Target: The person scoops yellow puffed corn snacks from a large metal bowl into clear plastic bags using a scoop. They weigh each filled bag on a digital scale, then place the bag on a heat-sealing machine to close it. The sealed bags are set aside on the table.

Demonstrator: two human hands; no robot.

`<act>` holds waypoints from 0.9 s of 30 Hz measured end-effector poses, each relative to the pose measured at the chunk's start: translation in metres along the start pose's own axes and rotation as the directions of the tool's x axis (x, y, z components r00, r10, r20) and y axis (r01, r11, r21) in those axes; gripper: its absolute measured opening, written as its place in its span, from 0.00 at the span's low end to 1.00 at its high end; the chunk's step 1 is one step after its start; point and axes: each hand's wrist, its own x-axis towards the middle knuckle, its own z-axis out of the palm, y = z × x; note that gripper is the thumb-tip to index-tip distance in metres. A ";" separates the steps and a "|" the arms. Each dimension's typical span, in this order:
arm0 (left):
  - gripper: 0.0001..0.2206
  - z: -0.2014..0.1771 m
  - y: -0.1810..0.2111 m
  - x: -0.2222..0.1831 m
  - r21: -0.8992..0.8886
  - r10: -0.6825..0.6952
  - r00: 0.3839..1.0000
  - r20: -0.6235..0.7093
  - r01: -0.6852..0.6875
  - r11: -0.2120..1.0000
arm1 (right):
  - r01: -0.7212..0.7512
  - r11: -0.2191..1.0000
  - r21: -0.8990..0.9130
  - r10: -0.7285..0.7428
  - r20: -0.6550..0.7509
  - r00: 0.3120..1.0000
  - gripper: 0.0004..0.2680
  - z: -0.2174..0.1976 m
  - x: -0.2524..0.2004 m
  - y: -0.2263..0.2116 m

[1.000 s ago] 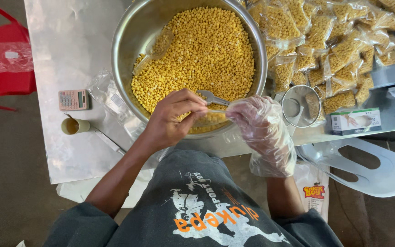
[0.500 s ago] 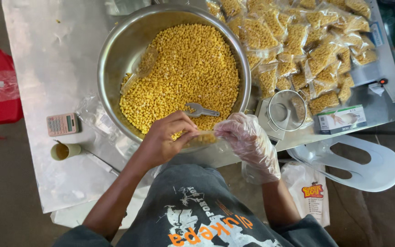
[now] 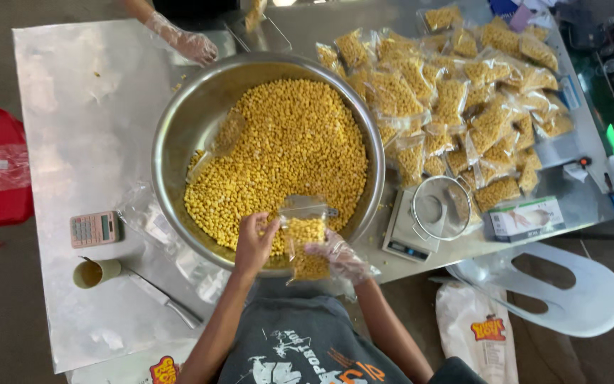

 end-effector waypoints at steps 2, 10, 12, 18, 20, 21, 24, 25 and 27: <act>0.18 -0.006 -0.042 -0.014 0.030 -0.059 0.998 -0.038 0.060 0.998 | 0.050 0.994 0.101 -0.060 0.098 0.993 0.25 -0.019 0.020 -0.017; 0.13 -0.056 -0.102 -0.064 0.018 -0.278 0.954 -0.108 0.282 0.959 | 0.432 0.901 0.042 -0.363 -0.472 0.803 0.32 -0.126 0.093 -0.306; 0.10 -0.067 -0.125 -0.074 0.096 -0.309 0.932 -0.188 0.331 0.939 | 0.358 0.933 0.041 -0.318 -0.375 0.871 0.25 -0.112 0.096 -0.350; 0.09 -0.092 -0.215 -0.118 -0.355 -0.539 0.490 -0.685 0.421 0.835 | -0.371 0.252 -0.894 -0.171 -0.419 0.892 0.06 -0.010 0.067 -0.267; 0.13 -0.100 -0.228 -0.123 -0.117 -0.541 0.491 -0.683 0.657 0.745 | 0.366 0.928 -0.066 -0.349 0.181 0.919 0.19 -0.001 0.034 -0.197; 0.15 -0.101 -0.233 -0.119 0.012 -0.541 0.494 -0.680 0.746 0.666 | 0.222 0.949 -0.222 -0.209 0.082 0.975 0.15 0.006 0.037 -0.163; 0.22 -0.094 -0.244 -0.105 0.356 -0.636 0.588 -0.500 0.809 0.468 | -0.008 0.976 -0.217 0.016 0.034 0.999 0.17 0.002 0.027 -0.073; 0.21 -0.090 -0.247 -0.101 0.390 -0.651 0.611 -0.451 0.790 0.473 | -0.029 0.983 -0.182 0.034 0.023 0.999 0.17 -0.003 0.022 -0.049; 0.20 -0.083 -0.250 -0.097 0.409 -0.653 0.635 -0.413 0.770 0.490 | -0.097 0.985 -0.139 0.091 -0.053 0.994 0.16 -0.013 0.007 -0.012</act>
